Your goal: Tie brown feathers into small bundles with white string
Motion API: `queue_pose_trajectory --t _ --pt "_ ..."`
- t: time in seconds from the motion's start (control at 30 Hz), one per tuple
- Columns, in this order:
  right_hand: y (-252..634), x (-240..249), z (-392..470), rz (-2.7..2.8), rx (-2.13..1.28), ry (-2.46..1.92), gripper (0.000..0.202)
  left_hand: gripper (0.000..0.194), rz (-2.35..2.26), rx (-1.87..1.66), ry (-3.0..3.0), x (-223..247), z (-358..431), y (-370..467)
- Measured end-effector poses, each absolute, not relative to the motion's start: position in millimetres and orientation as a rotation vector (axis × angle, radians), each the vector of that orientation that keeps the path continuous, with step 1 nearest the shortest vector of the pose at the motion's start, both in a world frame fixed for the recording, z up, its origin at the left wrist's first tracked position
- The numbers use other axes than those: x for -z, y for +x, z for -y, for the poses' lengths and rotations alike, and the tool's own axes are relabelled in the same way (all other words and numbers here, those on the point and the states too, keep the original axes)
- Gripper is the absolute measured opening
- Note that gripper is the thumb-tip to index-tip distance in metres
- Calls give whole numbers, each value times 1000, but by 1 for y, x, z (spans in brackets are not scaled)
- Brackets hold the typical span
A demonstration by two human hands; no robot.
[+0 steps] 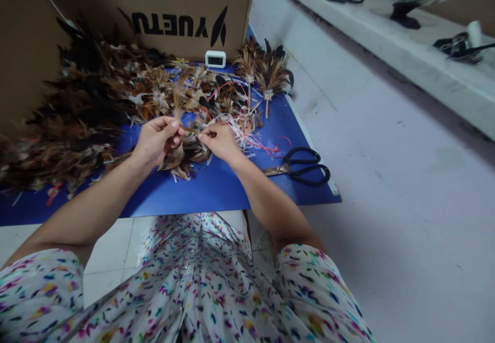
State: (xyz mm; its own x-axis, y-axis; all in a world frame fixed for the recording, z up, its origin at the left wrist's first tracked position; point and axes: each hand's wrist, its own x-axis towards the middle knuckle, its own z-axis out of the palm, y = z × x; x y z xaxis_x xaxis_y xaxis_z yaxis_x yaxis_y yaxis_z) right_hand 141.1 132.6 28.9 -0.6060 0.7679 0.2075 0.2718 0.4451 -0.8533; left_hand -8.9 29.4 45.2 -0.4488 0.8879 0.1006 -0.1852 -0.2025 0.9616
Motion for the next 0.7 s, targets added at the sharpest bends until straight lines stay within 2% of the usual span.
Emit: queue_pose_trajectory --t 0.17,0.27,0.5,0.7 --pt "142 -36 -134 1810 -1452 -810 9 38 -1267 -1716 871 -47 -28 -8" --pt "141 -36 -134 1698 -1600 -792 19 36 -1280 -1685 852 -47 -28 -7" --pt "142 -37 -133 1512 -1717 -740 44 38 -1271 -1647 872 -49 -26 -4" --pt "142 -40 -130 1500 -1677 -608 46 43 -1273 -1590 915 -46 -26 -1"
